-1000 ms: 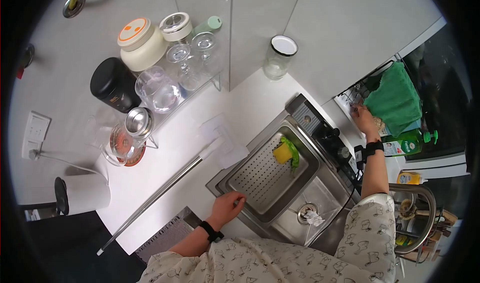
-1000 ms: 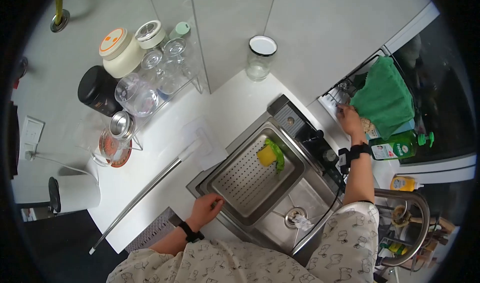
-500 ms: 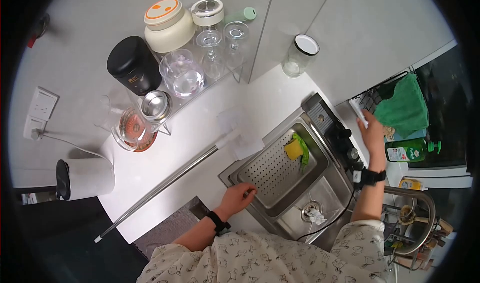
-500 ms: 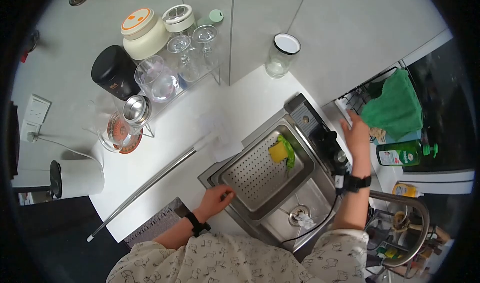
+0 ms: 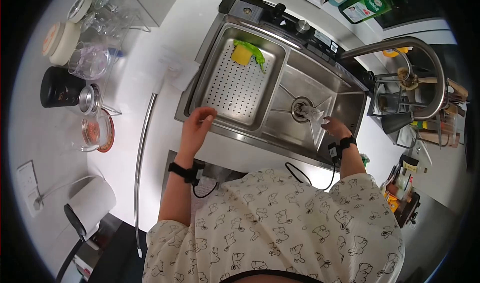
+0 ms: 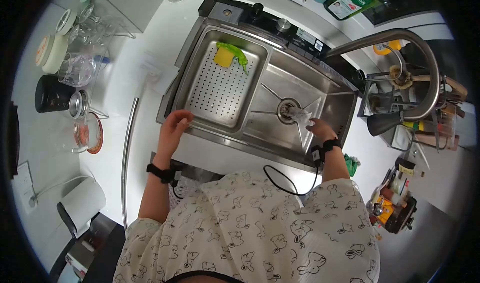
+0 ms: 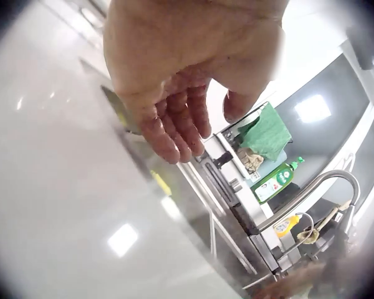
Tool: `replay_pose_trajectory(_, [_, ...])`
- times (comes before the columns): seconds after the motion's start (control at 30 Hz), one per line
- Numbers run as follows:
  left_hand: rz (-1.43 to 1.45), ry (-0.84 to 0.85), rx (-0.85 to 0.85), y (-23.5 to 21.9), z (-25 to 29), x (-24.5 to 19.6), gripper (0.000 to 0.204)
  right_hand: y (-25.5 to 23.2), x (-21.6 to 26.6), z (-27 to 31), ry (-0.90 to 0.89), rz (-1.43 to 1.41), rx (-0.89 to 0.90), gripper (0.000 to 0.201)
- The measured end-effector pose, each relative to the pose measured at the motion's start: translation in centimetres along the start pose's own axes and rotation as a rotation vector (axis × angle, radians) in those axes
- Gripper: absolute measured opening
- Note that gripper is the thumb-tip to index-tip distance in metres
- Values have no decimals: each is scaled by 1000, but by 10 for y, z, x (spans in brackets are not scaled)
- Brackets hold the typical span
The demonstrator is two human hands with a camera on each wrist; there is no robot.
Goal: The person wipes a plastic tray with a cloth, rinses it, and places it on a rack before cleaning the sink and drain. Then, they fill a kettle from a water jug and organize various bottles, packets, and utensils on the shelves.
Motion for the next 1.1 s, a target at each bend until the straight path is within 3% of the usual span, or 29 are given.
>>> replay_pose_trajectory(0.03, [-36,-5,-2,5,8,-15,19,17,-17,-18,36,-196,123,60])
replay_pose_trajectory(0.07, [-72,-17,-4,9,16,-25,21,30,-21,-34,21,-202,136,60])
replay_pose_trajectory(0.13, [-136,-2,-12,21,32,-37,20,29,-8,-61,-243,29,-161,64])
replay_pose_trajectory(0.2, [-178,-3,-49,41,50,-45,20,33,4,-85,-175,-31,-188,66])
replay_pose_trajectory(0.27, [-223,-44,-66,63,68,-42,20,43,5,-105,59,-133,-243,66])
replay_pose_trajectory(0.33, [-210,-66,-31,91,82,-35,20,60,7,-110,68,-258,-313,56])
replay_pose_trajectory(0.4, [-234,-105,56,123,93,-31,22,94,5,-130,-42,-55,-494,42])
replay_pose_trajectory(0.43, [-278,-108,99,137,98,-31,21,111,-9,-150,0,-308,-483,32])
replay_pose_trajectory(0.47, [-319,-103,137,151,101,-31,21,111,-15,-145,-6,-317,-477,32])
replay_pose_trajectory(0.53, [-341,-111,186,173,107,-28,23,99,-5,-124,-302,-37,-329,31])
replay_pose_trajectory(0.57, [-352,-107,200,183,108,-27,23,84,-5,-102,-439,-33,-420,29])
replay_pose_trajectory(0.6, [-367,-104,214,191,110,-25,24,77,-15,-98,-357,-308,-271,37])
replay_pose_trajectory(0.67, [-396,-103,223,206,107,-19,24,66,-28,-78,-225,-522,-64,39])
replay_pose_trajectory(0.7, [-410,-104,246,210,104,-15,24,67,-33,-73,-237,-530,-67,39])
replay_pose_trajectory(0.77, [-552,-61,223,206,95,-8,24,67,-43,-68,-279,-1192,31,38])
replay_pose_trajectory(0.83, [-705,-6,174,199,85,-6,24,66,-49,-67,-278,-1312,79,34])
replay_pose_trajectory(0.97, [-653,-52,81,178,75,-15,25,53,-42,-44,-232,-1560,104,24])
replay_pose_trajectory(1.1, [-578,-68,-6,149,69,-8,24,49,-45,-61,-79,-1373,68,28])
Point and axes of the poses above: each hand's wrist, its own z-axis away from the middle knuckle, its own y-axis out of the palm, x = y × z, the point moved 6 cm from there along -z, towards the middle knuckle, and after that the axes turned 6 degrees about z, right-handed, at the moved point
